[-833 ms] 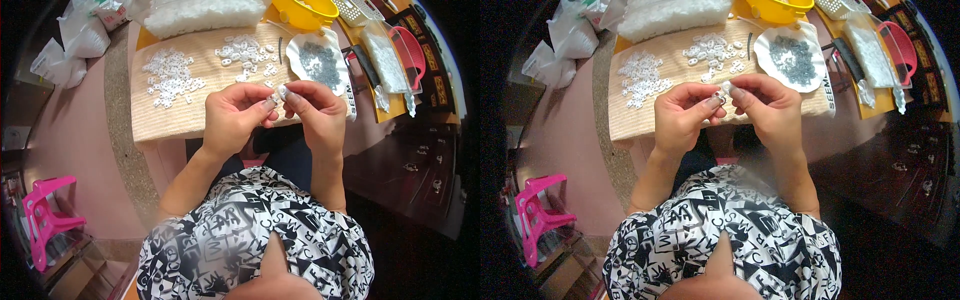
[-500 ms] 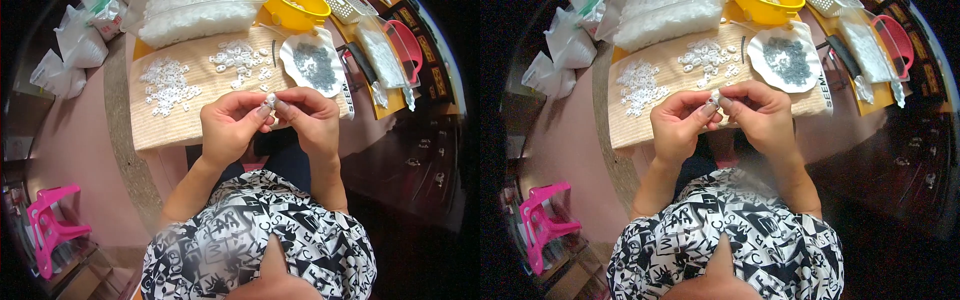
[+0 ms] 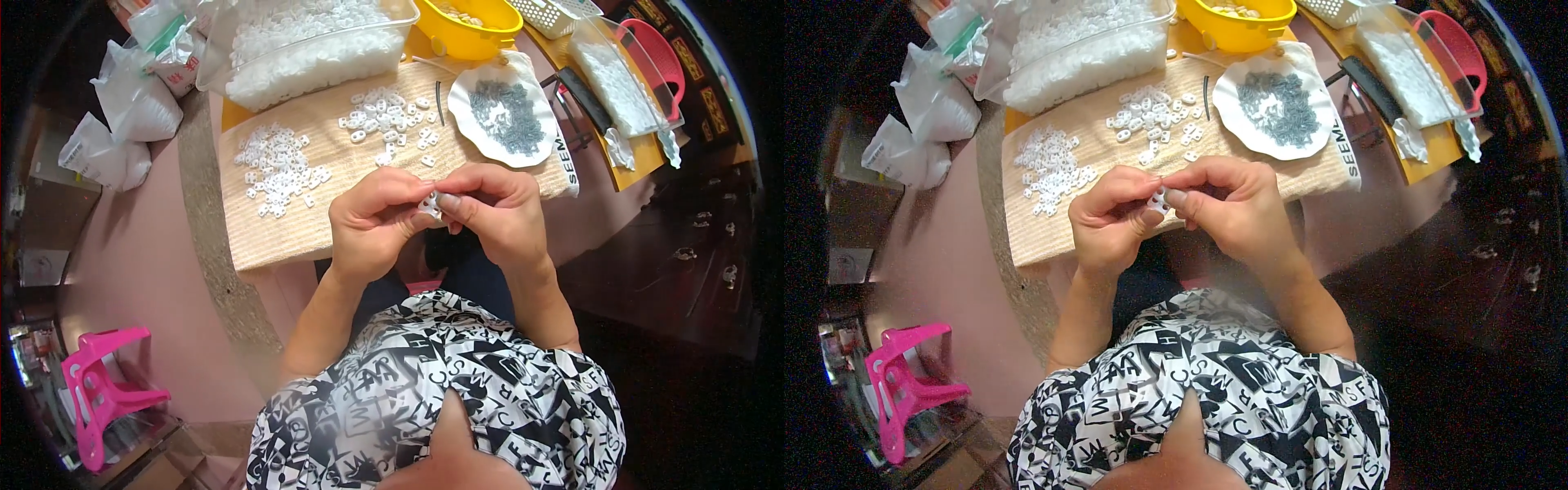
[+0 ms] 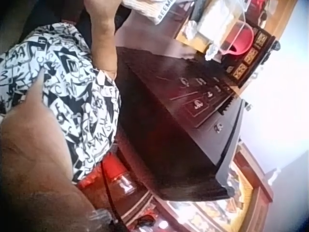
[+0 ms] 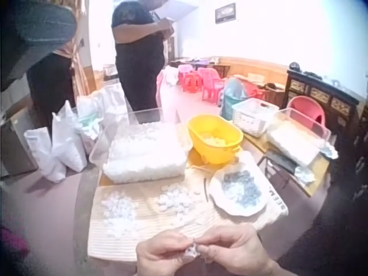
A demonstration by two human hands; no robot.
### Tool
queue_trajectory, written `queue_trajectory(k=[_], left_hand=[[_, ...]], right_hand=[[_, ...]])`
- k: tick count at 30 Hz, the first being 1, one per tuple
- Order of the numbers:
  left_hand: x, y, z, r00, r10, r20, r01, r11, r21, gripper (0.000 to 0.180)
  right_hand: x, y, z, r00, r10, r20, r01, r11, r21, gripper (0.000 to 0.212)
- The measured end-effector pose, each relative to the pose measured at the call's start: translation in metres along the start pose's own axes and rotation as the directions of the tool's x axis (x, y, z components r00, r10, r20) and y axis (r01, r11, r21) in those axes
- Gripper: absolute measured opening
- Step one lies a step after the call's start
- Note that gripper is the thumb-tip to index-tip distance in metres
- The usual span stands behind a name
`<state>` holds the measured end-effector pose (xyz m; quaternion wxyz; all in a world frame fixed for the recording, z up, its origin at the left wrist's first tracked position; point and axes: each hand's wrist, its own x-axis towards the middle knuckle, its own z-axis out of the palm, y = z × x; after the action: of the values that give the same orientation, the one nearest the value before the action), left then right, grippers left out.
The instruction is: Assembling small white plastic parts by inserting metal pins into them.
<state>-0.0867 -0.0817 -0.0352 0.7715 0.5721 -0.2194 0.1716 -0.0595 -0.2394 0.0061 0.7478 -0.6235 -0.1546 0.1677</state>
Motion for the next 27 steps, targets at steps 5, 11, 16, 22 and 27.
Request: queue_trajectory(k=[5,11,16,22,27], left_hand=[[-0.002,-0.001,0.005,0.999,0.030,-0.038,-0.030,0.999,-0.009,0.025],[-0.003,-0.001,0.006,0.993,0.111,-0.049,-0.107,0.991,0.080,0.023],[-0.003,-0.004,0.009,0.988,0.144,-0.059,-0.136,0.982,0.130,0.021],[-0.003,-0.006,0.009,0.989,0.134,-0.059,-0.131,0.990,0.053,0.021],[-0.002,-0.001,0.008,0.996,0.035,-0.079,-0.037,0.999,-0.022,0.032]], right_hand=[[-0.006,-0.001,0.007,0.997,-0.065,-0.038,0.066,0.998,0.003,0.008],[-0.007,-0.004,0.009,0.997,-0.079,-0.011,0.078,0.997,-0.021,0.007],[-0.007,-0.001,0.008,0.997,-0.072,0.005,0.072,0.997,-0.021,0.005],[-0.007,-0.004,0.008,0.997,-0.080,0.001,0.080,0.997,0.000,0.007],[0.003,-0.005,0.008,0.997,-0.073,-0.030,0.075,0.995,0.065,0.014]])
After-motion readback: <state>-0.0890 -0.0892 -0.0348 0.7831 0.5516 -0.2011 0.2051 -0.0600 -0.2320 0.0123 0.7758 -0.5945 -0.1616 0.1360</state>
